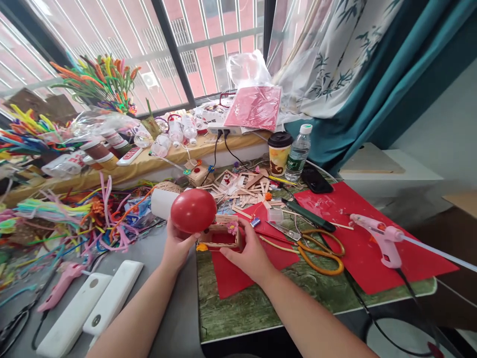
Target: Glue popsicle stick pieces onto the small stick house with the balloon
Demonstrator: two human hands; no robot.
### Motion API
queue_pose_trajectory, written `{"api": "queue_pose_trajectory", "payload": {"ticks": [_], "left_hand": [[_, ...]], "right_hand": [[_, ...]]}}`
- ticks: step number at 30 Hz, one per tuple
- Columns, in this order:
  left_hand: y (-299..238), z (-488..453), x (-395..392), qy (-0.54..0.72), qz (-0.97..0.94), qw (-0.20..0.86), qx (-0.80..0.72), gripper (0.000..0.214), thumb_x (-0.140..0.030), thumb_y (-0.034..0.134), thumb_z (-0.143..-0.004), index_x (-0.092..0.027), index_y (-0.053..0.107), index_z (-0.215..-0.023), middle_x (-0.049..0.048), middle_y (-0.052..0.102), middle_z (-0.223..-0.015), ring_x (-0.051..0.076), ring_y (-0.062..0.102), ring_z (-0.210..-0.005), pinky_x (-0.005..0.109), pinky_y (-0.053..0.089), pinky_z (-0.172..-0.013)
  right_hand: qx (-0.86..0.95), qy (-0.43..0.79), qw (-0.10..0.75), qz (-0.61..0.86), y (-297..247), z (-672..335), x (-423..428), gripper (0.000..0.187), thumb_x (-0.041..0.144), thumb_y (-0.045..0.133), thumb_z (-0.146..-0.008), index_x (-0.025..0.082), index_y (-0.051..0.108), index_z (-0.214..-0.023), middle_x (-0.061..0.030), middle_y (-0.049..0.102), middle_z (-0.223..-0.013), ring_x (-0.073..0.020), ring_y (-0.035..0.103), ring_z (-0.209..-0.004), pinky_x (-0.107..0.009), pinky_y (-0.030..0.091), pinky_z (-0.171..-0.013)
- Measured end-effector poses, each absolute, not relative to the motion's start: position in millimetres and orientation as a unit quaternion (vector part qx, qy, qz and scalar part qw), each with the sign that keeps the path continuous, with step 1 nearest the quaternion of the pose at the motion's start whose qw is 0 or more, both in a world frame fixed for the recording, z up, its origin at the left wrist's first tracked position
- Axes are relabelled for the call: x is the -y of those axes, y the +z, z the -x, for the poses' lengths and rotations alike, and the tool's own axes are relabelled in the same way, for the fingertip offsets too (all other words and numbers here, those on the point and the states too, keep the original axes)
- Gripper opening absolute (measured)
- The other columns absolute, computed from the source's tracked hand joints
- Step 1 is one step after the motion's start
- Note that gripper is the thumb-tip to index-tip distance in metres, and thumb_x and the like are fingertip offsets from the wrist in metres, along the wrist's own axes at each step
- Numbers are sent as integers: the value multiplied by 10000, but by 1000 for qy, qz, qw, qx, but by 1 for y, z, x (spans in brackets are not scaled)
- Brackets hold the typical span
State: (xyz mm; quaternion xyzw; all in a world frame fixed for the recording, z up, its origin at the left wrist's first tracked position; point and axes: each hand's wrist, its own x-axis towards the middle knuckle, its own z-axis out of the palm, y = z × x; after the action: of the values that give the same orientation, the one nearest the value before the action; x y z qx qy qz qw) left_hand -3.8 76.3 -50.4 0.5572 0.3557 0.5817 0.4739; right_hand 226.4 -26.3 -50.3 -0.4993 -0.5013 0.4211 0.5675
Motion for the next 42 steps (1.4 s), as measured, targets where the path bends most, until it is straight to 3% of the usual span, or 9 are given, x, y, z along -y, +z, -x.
{"api": "queue_pose_trajectory", "payload": {"ticks": [4,7,13,22,27,31,36,39,42], "left_hand": [[-53,7,-78,571,-562,489,-345,1089,-337,1025,-632,-380,446,-1553,128,522,-1585,347,609,-1381,442,585,-1041],[-57,8,-78,569,-569,493,-330,1090,-307,1018,-639,-386,435,-1557,126,505,-1597,342,600,-1392,445,577,-1055],[-57,8,-70,579,-571,474,-338,1115,-293,1001,-663,-391,371,-1578,143,491,-1609,326,666,-1313,422,611,-1007],[-52,8,-67,557,-584,498,-317,1195,-300,1025,-622,-394,326,-1587,147,420,-1650,375,595,-1394,471,591,-1048],[-55,10,-68,567,-579,488,-325,1152,-328,1004,-667,-375,327,-1598,148,398,-1664,383,540,-1447,504,526,-1128],[-56,11,-70,565,-590,475,-327,1115,-353,978,-705,-369,297,-1588,143,401,-1647,367,522,-1457,496,499,-1146],[-60,12,-72,554,-596,466,-348,1136,-404,985,-681,-374,291,-1581,136,375,-1652,371,534,-1437,483,522,-1109],[-62,12,-73,556,-598,463,-346,1128,-428,983,-675,-361,301,-1571,142,412,-1622,372,557,-1412,476,542,-1082],[-62,12,-74,559,-599,456,-348,1111,-437,981,-676,-355,309,-1556,142,419,-1619,362,561,-1407,466,537,-1086]], "right_hand": [[555,206,613,524,-32,-234,31,758,324,755,-901,296,395,-1568,-136,437,-1637,-352,389,-1564,-619,319,-1294],[655,96,554,504,0,-231,26,717,240,704,-931,366,427,-1581,-96,469,-1625,-349,426,-1538,-616,332,-1291],[758,88,447,466,32,-211,-3,849,366,703,-998,404,230,-1701,-102,270,-1768,-375,351,-1594,-615,380,-1253],[736,100,464,483,14,-209,-9,989,461,747,-971,380,108,-1722,-98,434,-1700,-361,461,-1535,-587,391,-1249],[754,69,440,484,22,-209,-7,952,470,736,-975,344,152,-1717,-115,404,-1715,-361,437,-1549,-590,370,-1266],[730,36,474,492,24,-227,-2,809,443,745,-958,316,347,-1650,-128,550,-1592,-376,507,-1479,-628,369,-1256],[541,199,610,543,-7,-247,2,315,373,629,-1018,254,648,-1308,-120,708,-1302,-294,672,-1223,-520,528,-1108],[415,354,673,500,-27,-241,2,284,417,639,-996,247,654,-1222,-99,729,-1218,-264,687,-1179,-461,542,-1077],[362,449,677,457,-35,-226,3,336,449,644,-973,269,634,-1257,-76,727,-1257,-248,684,-1183,-419,538,-1059]]}}
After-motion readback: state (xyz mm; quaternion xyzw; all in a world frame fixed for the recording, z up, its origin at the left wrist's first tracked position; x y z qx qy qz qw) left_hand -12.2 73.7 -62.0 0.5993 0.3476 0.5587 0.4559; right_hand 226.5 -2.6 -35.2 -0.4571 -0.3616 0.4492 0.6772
